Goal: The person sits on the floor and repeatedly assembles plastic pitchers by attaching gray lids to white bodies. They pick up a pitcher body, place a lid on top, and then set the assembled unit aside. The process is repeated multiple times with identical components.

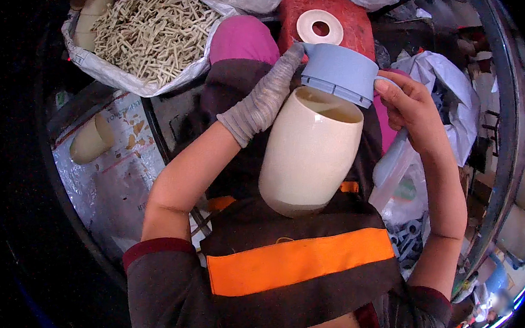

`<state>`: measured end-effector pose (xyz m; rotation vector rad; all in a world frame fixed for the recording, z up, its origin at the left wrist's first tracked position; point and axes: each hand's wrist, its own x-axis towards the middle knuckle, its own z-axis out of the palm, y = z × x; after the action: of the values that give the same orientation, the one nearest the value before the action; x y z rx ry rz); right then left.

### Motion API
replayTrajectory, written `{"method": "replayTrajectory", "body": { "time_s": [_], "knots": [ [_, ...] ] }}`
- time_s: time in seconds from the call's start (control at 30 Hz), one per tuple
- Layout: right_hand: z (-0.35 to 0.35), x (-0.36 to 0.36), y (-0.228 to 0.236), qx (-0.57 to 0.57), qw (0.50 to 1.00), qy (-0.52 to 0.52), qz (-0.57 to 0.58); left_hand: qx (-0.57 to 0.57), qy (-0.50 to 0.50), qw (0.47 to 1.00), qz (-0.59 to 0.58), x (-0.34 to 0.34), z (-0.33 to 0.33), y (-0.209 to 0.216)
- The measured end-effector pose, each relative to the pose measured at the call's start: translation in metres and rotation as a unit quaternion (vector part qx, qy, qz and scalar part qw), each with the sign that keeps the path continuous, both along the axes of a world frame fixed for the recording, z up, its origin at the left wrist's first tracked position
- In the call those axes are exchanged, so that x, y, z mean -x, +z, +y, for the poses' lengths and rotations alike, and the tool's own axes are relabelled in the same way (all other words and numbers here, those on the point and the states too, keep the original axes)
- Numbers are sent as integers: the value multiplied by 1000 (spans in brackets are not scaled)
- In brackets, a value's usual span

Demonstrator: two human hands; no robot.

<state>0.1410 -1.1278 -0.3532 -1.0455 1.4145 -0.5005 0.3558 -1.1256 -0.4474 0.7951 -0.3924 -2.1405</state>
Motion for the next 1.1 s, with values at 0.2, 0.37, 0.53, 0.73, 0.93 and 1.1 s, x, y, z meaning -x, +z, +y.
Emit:
{"method": "replayTrajectory", "body": {
  "time_s": [0.2,0.37,0.53,0.73,0.93,1.1],
  "knots": [
    [1,0,-5,-16,1000,-10,-10,3,7,1000,26,4,1,-3],
    [1,4,-15,-15,999,7,-46,23,20,999,34,5,1,-1],
    [2,8,-17,12,999,31,15,56,-46,997,40,0,5,10],
    [11,9,-31,82,992,90,45,95,-125,988,1,-6,12,3],
    [20,15,-32,113,985,128,35,189,-123,961,-158,-3,21,-4],
    [6,20,-4,-83,980,178,-29,195,-148,962,-122,-1,22,10]
  ]
}}
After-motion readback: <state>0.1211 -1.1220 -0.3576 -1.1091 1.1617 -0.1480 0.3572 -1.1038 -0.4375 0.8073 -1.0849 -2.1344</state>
